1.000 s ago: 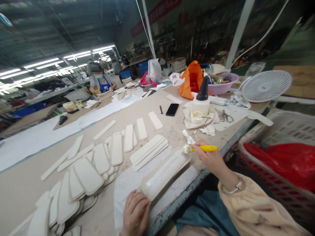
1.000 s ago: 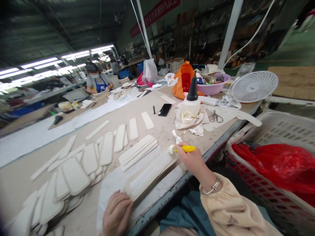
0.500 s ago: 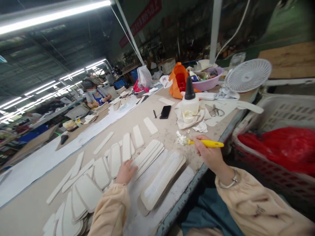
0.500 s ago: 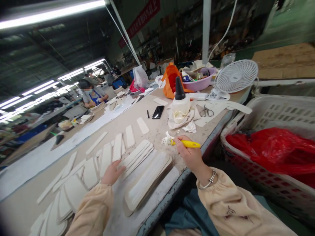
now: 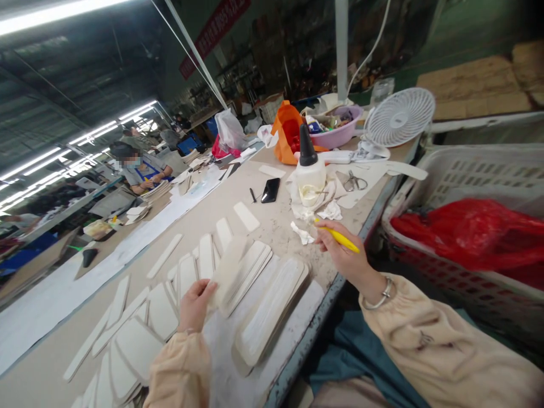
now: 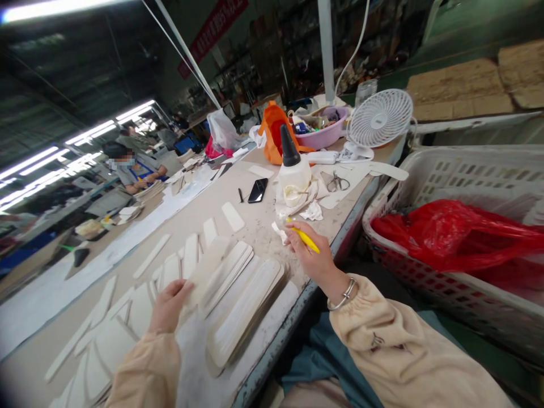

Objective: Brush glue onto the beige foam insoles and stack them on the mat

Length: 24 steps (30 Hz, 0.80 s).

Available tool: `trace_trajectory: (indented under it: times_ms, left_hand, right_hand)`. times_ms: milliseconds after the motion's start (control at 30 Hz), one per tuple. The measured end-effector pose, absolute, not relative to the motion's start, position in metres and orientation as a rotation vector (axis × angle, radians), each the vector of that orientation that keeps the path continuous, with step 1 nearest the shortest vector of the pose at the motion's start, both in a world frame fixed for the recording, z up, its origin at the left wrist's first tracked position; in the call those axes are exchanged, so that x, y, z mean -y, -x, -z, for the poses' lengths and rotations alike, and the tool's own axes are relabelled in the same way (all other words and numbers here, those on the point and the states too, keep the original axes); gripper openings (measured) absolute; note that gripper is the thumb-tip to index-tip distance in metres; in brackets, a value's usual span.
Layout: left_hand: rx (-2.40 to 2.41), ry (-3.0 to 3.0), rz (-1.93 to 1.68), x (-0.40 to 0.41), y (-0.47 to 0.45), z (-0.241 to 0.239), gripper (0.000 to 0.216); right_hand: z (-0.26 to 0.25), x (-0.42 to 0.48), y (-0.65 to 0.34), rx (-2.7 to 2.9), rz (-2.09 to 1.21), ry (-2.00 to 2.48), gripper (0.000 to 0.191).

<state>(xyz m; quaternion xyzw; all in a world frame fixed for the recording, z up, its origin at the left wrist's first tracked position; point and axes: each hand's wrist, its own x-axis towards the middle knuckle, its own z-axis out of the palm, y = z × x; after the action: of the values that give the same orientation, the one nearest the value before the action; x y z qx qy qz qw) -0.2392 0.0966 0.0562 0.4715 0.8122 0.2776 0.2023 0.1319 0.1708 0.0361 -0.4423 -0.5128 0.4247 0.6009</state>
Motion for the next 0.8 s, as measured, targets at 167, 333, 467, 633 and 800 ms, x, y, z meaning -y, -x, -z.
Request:
trace_trajectory:
  times_ms: [167, 333, 467, 633, 800]
  left_hand:
    - [-1.938, -1.153, -1.091, -0.053, 0.196, -0.081, 0.037]
    - [-1.692, -1.031, -1.140, -0.030, 0.152, -0.075, 0.026]
    - [-1.749, -1.056, -1.056, -0.028, 0.144, -0.066, 0.026]
    - [-1.806, -1.044, -1.013, -0.024, 0.153, -0.065, 0.026]
    - [-1.863, -1.083, -0.985, -0.020, 0.156, -0.059, 0.024]
  right_hand:
    - [-0.030, -0.169, -0.118, 1.177, -1.161, 0.925, 0.029]
    - [-0.026, -0.153, -0.096, 1.081, -1.551, 0.760, 0.038]
    - [-0.022, -0.143, -0.082, 1.073, -1.507, 0.795, 0.037]
    - [-0.018, -0.141, -0.074, 1.078, -1.591, 0.820, 0.031]
    - [-0.017, -0.142, -0.075, 0.993, -1.749, 0.710, 0.033]
